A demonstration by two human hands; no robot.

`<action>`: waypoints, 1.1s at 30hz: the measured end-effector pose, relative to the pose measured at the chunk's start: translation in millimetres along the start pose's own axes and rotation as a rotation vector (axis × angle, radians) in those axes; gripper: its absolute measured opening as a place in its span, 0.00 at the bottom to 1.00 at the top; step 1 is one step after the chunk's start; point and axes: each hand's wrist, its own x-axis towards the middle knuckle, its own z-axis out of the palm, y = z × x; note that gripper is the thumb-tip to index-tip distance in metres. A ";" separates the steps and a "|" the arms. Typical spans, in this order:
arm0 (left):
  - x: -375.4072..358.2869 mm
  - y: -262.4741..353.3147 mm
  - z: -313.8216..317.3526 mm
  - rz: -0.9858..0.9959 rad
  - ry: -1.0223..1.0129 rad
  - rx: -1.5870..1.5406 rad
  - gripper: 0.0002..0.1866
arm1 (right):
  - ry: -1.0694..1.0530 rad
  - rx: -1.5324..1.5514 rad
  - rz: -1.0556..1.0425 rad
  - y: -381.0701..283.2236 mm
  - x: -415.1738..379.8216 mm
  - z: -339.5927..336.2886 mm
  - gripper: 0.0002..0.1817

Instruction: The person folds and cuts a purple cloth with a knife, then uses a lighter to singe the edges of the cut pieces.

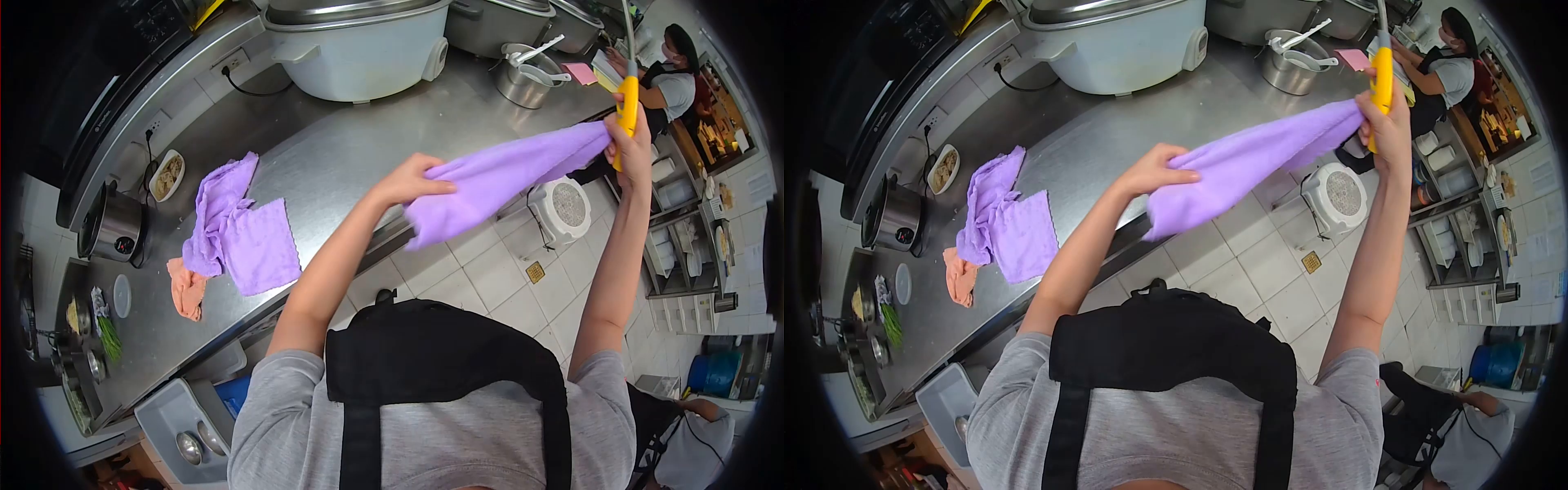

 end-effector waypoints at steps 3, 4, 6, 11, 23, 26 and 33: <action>-22.4 -13.3 -11.1 0.015 0.154 -0.225 0.18 | -0.035 -0.001 -0.017 10.5 -1.5 -1.5 0.23; -27.3 -14.9 -15.3 0.013 0.165 -0.224 0.18 | -0.059 -0.003 -0.030 14.1 -1.6 1.5 0.23; -34.9 -14.5 -25.0 0.068 0.354 -0.162 0.13 | -0.075 0.004 -0.047 20.2 -0.7 8.4 0.23; -63.2 -23.4 -53.1 0.165 0.583 -0.305 0.08 | -0.098 0.058 -0.076 35.1 2.2 24.4 0.24; -53.5 61.8 -185.7 0.131 0.924 0.859 0.12 | 0.043 0.444 0.219 79.1 -127.3 143.1 0.25; 20.9 41.0 -180.1 0.139 0.781 1.192 0.15 | 0.078 0.575 0.436 110.4 -179.6 196.0 0.23; -26.7 -76.9 -43.4 0.112 0.674 0.900 0.16 | -0.115 0.408 0.677 140.5 -233.7 149.0 0.19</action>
